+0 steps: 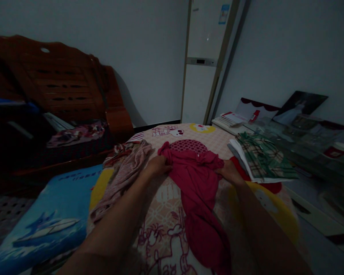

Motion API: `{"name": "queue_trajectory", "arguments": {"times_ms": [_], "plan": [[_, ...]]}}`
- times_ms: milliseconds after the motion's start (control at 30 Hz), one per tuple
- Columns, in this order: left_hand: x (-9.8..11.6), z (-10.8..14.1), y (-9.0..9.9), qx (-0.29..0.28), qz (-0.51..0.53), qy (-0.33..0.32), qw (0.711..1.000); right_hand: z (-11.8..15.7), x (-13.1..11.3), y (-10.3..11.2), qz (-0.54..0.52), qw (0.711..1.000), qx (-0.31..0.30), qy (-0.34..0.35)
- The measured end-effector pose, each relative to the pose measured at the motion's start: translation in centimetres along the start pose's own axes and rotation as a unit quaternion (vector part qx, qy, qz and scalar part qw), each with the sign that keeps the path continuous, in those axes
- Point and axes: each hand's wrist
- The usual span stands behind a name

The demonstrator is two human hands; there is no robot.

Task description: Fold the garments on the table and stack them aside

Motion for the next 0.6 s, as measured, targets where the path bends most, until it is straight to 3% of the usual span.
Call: {"name": "queue_trajectory", "arguments": {"times_ms": [67, 133, 167, 233, 300, 367, 400, 433, 467, 533, 600], "plan": [[0.3, -0.3, -0.6, 0.012, 0.127, -0.027, 0.991, 0.0, 0.0, -0.5, -0.038, 0.999, 0.023, -0.009], [0.6, -0.6, -0.7, 0.020, 0.327, -0.015, 0.945, -0.2, 0.2, -0.8, -0.140, 0.986, 0.086, -0.029], [0.6, -0.8, -0.5, 0.028, 0.436, 0.006, 0.899, -0.3, 0.3, -0.8, -0.209, 0.969, 0.129, -0.033], [0.5, -1.2, 0.3, 0.074, 0.617, 0.062, 0.781, -0.5, 0.3, -0.5, -0.351, 0.913, 0.207, -0.021], [0.1, -1.6, 1.2, 0.146, 0.714, 0.098, 0.678, -0.7, 0.0, -0.1, -0.455, 0.857, 0.243, 0.001], [-0.5, -1.9, 1.9, 0.213, 0.746, 0.104, 0.622, -0.8, -0.4, 0.4, -0.507, 0.827, 0.242, 0.007], [-0.9, -2.0, 2.0, 0.232, 0.746, 0.104, 0.616, -0.7, -0.6, 0.5, -0.515, 0.824, 0.235, -0.003], [-1.3, -2.1, 1.9, 0.240, 0.733, 0.109, 0.627, -0.7, -0.6, 0.5, -0.513, 0.828, 0.225, -0.019], [-1.6, -2.1, 1.8, 0.240, 0.706, 0.117, 0.656, -0.6, -0.6, 0.4, -0.505, 0.836, 0.210, -0.041], [-2.3, -2.2, 1.2, 0.214, 0.599, 0.127, 0.761, -0.4, -0.2, 0.2, -0.479, 0.857, 0.166, -0.090], [-2.7, -2.1, 0.7, 0.153, 0.443, 0.117, 0.876, -0.2, 0.3, 0.0, -0.453, 0.875, 0.111, -0.128]]}}
Point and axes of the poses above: each hand's wrist, its own z-axis away from the middle knuckle, its own y-axis out of the back of the hand, x = y × z, and after that the axes turned 5 degrees about y, right-handed
